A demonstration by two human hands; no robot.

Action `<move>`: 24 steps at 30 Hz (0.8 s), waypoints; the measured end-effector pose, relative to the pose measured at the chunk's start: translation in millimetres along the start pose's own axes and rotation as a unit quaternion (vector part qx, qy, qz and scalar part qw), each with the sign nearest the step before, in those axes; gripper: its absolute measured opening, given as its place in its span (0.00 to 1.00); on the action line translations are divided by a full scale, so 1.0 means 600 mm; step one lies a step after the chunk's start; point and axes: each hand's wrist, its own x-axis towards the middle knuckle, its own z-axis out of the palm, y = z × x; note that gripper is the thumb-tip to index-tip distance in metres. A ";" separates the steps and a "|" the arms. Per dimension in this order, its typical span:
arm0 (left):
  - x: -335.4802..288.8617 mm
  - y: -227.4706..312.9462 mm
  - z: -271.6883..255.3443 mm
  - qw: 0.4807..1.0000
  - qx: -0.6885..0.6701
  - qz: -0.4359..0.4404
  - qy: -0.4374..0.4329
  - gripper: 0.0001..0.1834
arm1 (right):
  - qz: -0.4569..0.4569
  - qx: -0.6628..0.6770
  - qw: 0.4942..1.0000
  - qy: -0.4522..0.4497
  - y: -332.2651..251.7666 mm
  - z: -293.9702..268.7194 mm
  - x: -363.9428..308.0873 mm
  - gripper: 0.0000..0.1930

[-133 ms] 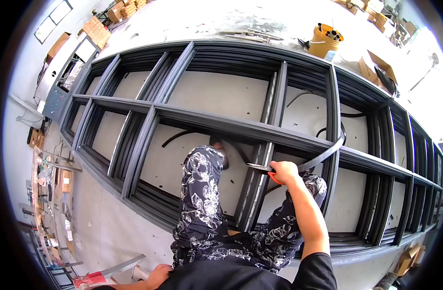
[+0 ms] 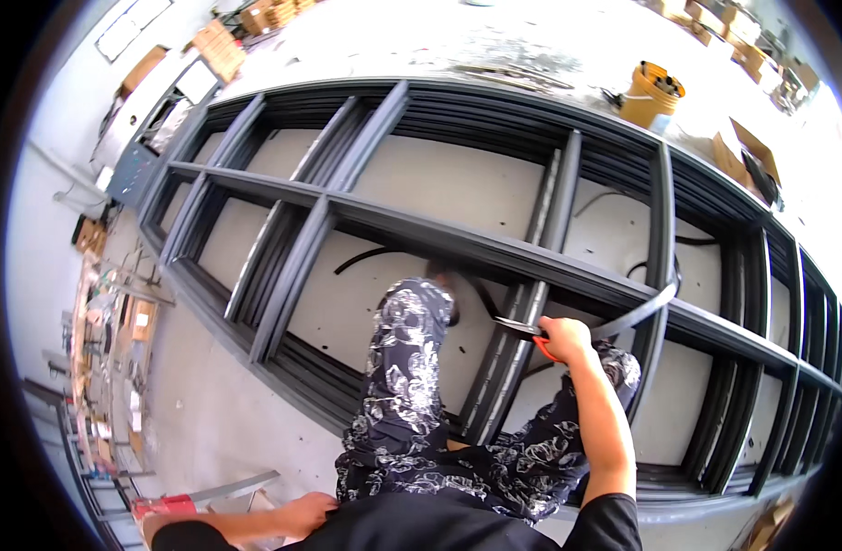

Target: The person installs a rubber seal into the grooves of a metal frame by hand and uses scissors to cut the seal to length.

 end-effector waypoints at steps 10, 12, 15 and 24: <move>0.002 0.037 -0.053 0.920 0.269 0.285 0.008 0.12 | 0.016 0.033 0.999 0.010 -0.019 0.002 -0.008 0.14; 0.004 0.017 -0.035 0.911 0.281 0.302 0.029 0.10 | 0.011 0.030 0.999 0.019 -0.021 -0.001 -0.012 0.13; -0.004 0.000 -0.009 0.910 0.270 0.300 0.093 0.10 | 0.013 0.030 0.999 0.017 -0.029 -0.004 -0.014 0.13; -0.002 0.036 -0.077 0.969 0.134 0.044 -0.201 0.13 | 0.007 0.019 1.000 0.011 -0.030 0.001 -0.001 0.14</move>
